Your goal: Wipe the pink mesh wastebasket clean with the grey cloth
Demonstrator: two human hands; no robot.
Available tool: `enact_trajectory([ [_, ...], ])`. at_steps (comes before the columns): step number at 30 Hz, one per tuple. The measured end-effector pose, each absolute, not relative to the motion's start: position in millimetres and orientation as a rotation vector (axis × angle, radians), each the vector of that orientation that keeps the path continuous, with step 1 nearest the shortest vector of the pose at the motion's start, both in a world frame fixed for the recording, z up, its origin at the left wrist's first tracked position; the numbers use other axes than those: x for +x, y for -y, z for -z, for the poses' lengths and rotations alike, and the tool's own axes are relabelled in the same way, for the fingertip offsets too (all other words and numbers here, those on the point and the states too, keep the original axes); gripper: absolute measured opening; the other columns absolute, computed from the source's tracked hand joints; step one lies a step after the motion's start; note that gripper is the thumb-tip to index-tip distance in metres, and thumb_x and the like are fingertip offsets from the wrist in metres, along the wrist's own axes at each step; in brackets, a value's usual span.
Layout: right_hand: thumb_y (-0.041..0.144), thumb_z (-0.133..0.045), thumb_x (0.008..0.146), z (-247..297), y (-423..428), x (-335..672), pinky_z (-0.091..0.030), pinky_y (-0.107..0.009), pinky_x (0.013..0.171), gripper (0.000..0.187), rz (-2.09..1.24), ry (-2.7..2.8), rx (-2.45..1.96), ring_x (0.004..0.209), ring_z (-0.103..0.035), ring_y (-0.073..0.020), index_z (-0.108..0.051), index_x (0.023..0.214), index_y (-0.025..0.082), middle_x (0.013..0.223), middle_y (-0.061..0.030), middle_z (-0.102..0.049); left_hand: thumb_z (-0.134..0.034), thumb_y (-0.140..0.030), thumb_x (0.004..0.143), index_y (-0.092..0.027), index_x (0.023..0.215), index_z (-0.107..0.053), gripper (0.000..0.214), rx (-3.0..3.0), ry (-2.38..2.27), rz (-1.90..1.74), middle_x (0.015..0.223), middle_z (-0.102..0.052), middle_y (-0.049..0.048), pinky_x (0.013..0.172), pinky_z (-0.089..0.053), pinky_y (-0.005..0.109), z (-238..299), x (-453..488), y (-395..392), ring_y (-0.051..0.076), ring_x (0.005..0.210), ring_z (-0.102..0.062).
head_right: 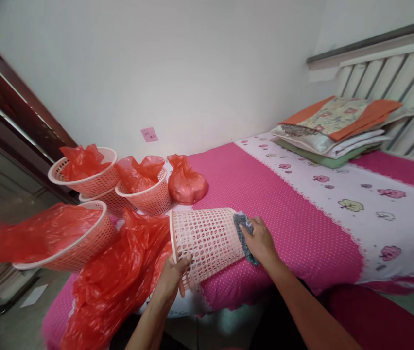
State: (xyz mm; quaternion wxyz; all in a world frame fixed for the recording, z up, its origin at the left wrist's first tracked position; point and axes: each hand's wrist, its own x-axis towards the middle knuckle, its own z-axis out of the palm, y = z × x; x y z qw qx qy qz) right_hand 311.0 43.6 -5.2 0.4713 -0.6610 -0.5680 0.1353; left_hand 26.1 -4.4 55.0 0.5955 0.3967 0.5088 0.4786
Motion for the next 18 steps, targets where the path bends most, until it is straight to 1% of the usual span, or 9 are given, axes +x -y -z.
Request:
enact_trajectory([
  [5, 0.043, -0.053, 0.096, -2, -55, 301, -0.055, -0.043, 0.094, 0.034, -0.308, 1.489, -1.597, 0.097, -0.068, -0.0280, -0.076, 0.107, 0.021, 0.101, -0.0113, -0.068, -0.092, -0.042, 0.062, -0.017, 0.095, -0.079, 0.043, 0.927, -1.177, -1.100, 0.071, -0.073, 0.0034, 0.078, -0.056, 0.035, -55, 26, 2, 0.021, 0.069, -0.066],
  [8, 0.042, -0.053, 0.098, -10, -62, 288, -0.056, -0.044, 0.091, 0.035, -0.322, 1.533, -1.589, 0.095, -0.068, -0.0287, -0.076, 0.110, 0.019, 0.103, -0.0129, -0.067, -0.093, -0.041, 0.062, -0.016, 0.093, -0.079, 0.042, 0.927, -1.171, -1.104, 0.073, -0.074, 0.0036, 0.075, -0.055, 0.033, -55, 26, 4, 0.019, 0.069, -0.065],
  [10, 0.039, -0.054, 0.098, -16, -66, 277, -0.056, -0.045, 0.093, 0.034, -0.344, 1.559, -1.556, 0.099, -0.069, -0.0300, -0.076, 0.114, 0.018, 0.107, -0.0139, -0.067, -0.092, -0.041, 0.063, -0.016, 0.090, -0.078, 0.040, 0.929, -1.178, -1.104, 0.073, -0.073, 0.0032, 0.072, -0.054, 0.031, -53, 25, 4, 0.019, 0.068, -0.064],
  [13, 0.032, -0.059, 0.098, -29, -71, 258, -0.054, -0.045, 0.100, 0.029, -0.372, 1.609, -1.465, 0.109, -0.068, -0.0300, -0.075, 0.120, 0.021, 0.115, -0.0127, -0.068, -0.091, -0.041, 0.063, -0.017, 0.088, -0.076, 0.038, 0.913, -1.215, -1.086, 0.070, -0.070, 0.0017, 0.066, -0.051, 0.030, -50, 24, 4, 0.017, 0.065, -0.061],
  [15, 0.028, -0.061, 0.099, -38, -72, 244, -0.053, -0.044, 0.102, 0.027, -0.385, 1.664, -1.425, 0.112, -0.066, -0.0290, -0.074, 0.121, 0.021, 0.114, -0.0113, -0.067, -0.092, -0.040, 0.061, -0.017, 0.087, -0.075, 0.039, 0.893, -1.227, -1.083, 0.070, -0.070, 0.0013, 0.064, -0.049, 0.029, -48, 24, 3, 0.016, 0.064, -0.059],
  [18, 0.026, -0.061, 0.101, -51, -71, 221, -0.052, -0.041, 0.099, 0.024, -0.404, 1.734, -1.408, 0.109, -0.065, -0.0266, -0.074, 0.119, 0.020, 0.110, -0.0092, -0.064, -0.093, -0.041, 0.058, -0.016, 0.086, -0.074, 0.041, 0.882, -1.205, -1.091, 0.071, -0.070, 0.0010, 0.064, -0.047, 0.028, -48, 23, 2, 0.015, 0.065, -0.059],
])
